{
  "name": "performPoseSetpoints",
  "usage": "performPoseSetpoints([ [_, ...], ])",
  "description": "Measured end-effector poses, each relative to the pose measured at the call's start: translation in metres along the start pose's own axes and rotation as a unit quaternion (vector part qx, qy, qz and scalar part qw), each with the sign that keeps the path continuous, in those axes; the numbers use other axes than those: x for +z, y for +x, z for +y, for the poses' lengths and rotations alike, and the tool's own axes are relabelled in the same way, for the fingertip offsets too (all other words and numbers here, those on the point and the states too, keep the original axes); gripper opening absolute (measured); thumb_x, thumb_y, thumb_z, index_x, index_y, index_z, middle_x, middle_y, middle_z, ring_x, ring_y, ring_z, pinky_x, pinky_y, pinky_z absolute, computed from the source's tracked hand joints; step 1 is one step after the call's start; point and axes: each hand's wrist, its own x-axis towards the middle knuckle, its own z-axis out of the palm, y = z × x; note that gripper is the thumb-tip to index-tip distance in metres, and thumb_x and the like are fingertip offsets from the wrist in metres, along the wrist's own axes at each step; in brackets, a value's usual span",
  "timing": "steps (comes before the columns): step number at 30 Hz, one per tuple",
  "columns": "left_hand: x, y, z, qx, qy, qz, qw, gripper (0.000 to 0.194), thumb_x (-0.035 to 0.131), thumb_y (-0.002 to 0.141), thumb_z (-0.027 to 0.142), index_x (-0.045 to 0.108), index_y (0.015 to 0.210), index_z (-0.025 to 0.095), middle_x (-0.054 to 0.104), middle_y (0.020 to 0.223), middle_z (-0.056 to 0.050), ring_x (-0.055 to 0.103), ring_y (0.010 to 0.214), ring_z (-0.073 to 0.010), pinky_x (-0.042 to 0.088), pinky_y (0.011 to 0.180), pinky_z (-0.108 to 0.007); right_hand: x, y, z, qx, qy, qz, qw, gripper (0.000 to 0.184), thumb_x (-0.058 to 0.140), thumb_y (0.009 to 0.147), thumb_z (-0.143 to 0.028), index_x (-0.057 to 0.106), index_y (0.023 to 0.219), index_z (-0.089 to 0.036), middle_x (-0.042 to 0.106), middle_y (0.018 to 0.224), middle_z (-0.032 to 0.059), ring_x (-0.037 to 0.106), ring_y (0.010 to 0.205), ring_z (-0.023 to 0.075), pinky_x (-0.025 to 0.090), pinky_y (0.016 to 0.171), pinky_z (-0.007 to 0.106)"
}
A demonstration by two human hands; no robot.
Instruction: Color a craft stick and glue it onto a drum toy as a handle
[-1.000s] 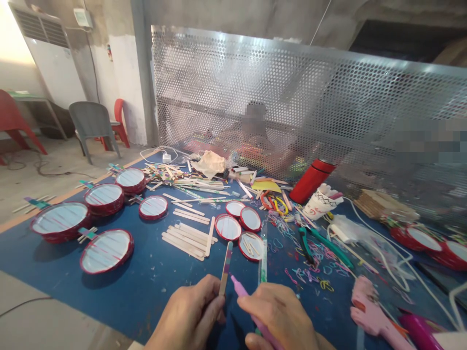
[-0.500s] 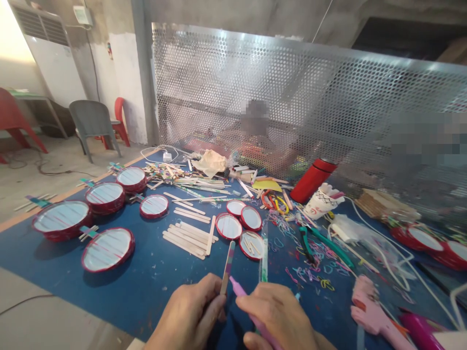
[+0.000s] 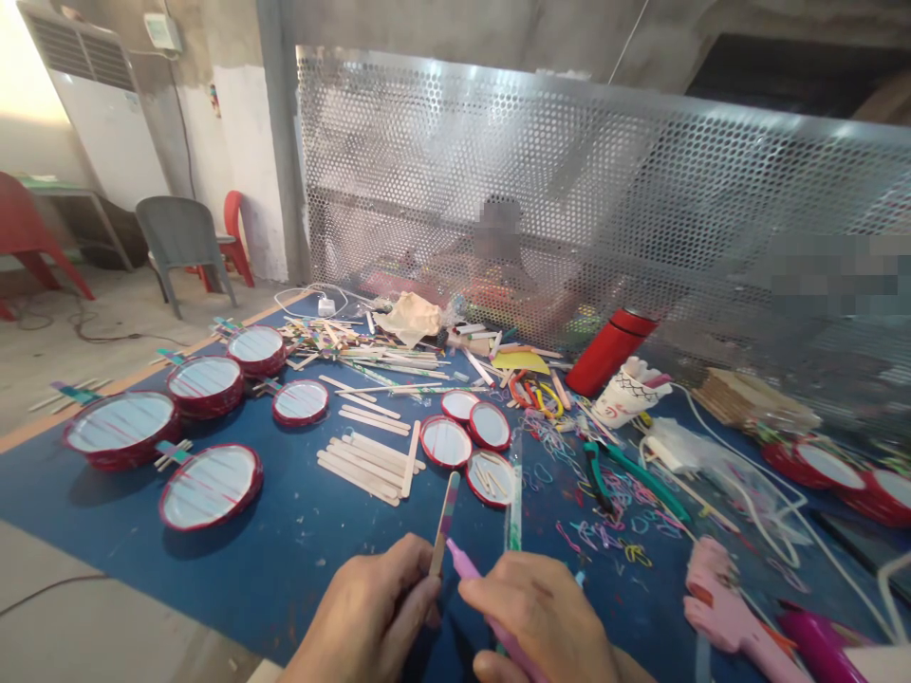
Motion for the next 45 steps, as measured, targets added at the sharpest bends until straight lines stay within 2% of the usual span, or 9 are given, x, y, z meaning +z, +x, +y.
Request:
performPoseSetpoints([
  [5,-0.0006,-0.0002,0.0021,-0.009,-0.01,0.002,1.0,0.019,0.039,0.097,0.028,0.052,0.085,0.022,0.07,0.073,0.002,0.052,0.04,-0.0062,0.036,0.037,-0.011,-0.0037,-0.0016,-0.002,0.038,-0.025,0.02,0.999,0.03,0.038,0.1,-0.033,0.059,0.096,-0.012,0.061,0.061,-0.0003,0.06,0.055,0.0117,0.05,0.061,0.025],
  [14,0.0016,-0.0006,-0.0022,0.002,-0.002,0.007,1.0,0.016,0.041,0.097,0.026,0.049,0.083,0.023,0.07,0.072,0.004,0.05,0.039,-0.0053,0.033,0.036,-0.011,0.0017,-0.0012,0.0002,-0.001,-0.001,0.014,1.0,0.032,0.037,0.101,-0.035,0.057,0.097,-0.011,0.061,0.061,-0.0013,0.059,0.055,0.0101,0.05,0.061,0.024],
  [21,-0.0005,-0.0003,0.001,0.009,0.01,0.007,1.0,0.017,0.04,0.097,0.026,0.05,0.083,0.023,0.069,0.072,0.004,0.051,0.04,-0.0054,0.033,0.037,-0.011,0.0011,-0.0023,-0.0018,0.017,0.0,-0.01,1.0,0.033,0.035,0.101,-0.036,0.057,0.099,-0.012,0.063,0.064,0.0006,0.061,0.058,0.0111,0.049,0.062,0.024],
  [27,-0.001,0.0005,0.0025,0.0,0.013,0.002,1.0,0.018,0.039,0.098,0.028,0.049,0.083,0.022,0.07,0.071,0.003,0.051,0.04,-0.0059,0.034,0.037,-0.012,0.0015,-0.0036,-0.0038,0.022,-0.006,0.005,1.0,0.036,0.034,0.101,-0.038,0.058,0.097,-0.012,0.063,0.063,0.0009,0.061,0.058,0.0116,0.049,0.063,0.024],
  [31,0.0001,0.0004,0.0011,0.001,0.008,0.004,1.0,0.018,0.04,0.097,0.028,0.049,0.083,0.022,0.07,0.071,0.003,0.051,0.039,-0.006,0.034,0.037,-0.012,-0.0013,-0.0025,-0.0008,0.034,-0.017,-0.01,0.999,0.032,0.037,0.1,-0.036,0.059,0.097,-0.012,0.062,0.062,0.0001,0.06,0.055,0.0113,0.048,0.061,0.023],
  [37,0.0003,-0.0003,0.0001,-0.007,-0.001,0.003,1.0,0.019,0.039,0.097,0.026,0.049,0.082,0.022,0.069,0.073,0.002,0.052,0.04,-0.0057,0.036,0.037,-0.011,0.0029,-0.0049,0.0024,0.019,-0.03,0.066,0.997,0.031,0.038,0.099,-0.033,0.061,0.095,-0.012,0.061,0.06,-0.0015,0.058,0.052,0.0099,0.049,0.061,0.022],
  [41,0.0001,0.0003,0.0003,-0.001,0.004,0.001,1.0,0.018,0.039,0.097,0.028,0.049,0.084,0.022,0.069,0.072,0.003,0.051,0.04,-0.0059,0.035,0.037,-0.011,0.0036,-0.0025,-0.0008,0.014,-0.003,0.027,1.0,0.032,0.039,0.1,-0.035,0.059,0.096,-0.012,0.06,0.059,-0.0014,0.058,0.053,0.0099,0.05,0.063,0.022],
  [45,-0.0002,0.0,0.0023,-0.001,0.0,0.004,1.0,0.018,0.039,0.097,0.028,0.05,0.084,0.022,0.07,0.072,0.002,0.051,0.04,-0.0062,0.035,0.036,-0.012,-0.0004,-0.001,-0.0028,0.031,-0.015,0.017,0.999,0.033,0.038,0.1,-0.036,0.06,0.095,-0.012,0.061,0.059,-0.0008,0.059,0.055,0.0104,0.049,0.061,0.023],
])
